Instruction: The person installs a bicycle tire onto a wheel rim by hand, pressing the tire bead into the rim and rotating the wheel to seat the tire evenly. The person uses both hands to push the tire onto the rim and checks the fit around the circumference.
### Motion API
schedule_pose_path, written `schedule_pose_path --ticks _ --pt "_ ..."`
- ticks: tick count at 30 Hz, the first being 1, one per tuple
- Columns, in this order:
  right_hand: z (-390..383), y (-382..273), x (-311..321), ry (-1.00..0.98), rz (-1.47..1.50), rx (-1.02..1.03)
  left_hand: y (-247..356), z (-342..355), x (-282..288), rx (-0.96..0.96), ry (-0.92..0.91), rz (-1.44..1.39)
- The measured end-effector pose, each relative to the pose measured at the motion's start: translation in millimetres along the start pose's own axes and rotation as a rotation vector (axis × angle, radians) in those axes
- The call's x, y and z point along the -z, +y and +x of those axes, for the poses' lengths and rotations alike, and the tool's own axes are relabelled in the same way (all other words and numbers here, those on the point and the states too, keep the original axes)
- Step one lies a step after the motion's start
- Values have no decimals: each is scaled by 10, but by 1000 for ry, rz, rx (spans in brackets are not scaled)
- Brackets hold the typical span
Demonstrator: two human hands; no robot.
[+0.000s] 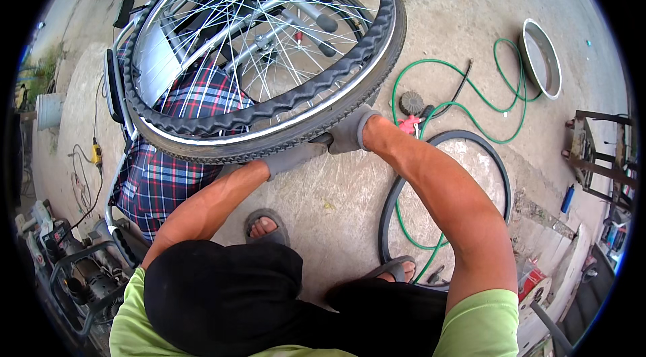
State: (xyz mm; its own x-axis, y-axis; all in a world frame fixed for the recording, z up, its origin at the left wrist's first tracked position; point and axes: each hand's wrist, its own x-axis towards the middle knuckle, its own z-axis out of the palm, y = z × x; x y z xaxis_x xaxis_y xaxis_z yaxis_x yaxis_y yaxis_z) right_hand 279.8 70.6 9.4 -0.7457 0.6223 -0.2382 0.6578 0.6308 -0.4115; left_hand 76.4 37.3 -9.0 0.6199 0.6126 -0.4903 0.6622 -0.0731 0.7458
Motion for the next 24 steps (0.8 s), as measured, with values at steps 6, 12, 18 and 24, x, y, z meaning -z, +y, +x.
schedule_pose_path --ticks 6,12,18,24 --pt "-161 168 59 208 4 95 -73 107 103 -3 -19 4" --pt "-255 415 290 187 -182 107 43 103 92 168 56 -285" --pt "-156 467 261 -122 -120 -3 758 158 144 210 5 -649" --pt "-123 607 79 -1 -74 -1 704 273 144 240 23 -528"
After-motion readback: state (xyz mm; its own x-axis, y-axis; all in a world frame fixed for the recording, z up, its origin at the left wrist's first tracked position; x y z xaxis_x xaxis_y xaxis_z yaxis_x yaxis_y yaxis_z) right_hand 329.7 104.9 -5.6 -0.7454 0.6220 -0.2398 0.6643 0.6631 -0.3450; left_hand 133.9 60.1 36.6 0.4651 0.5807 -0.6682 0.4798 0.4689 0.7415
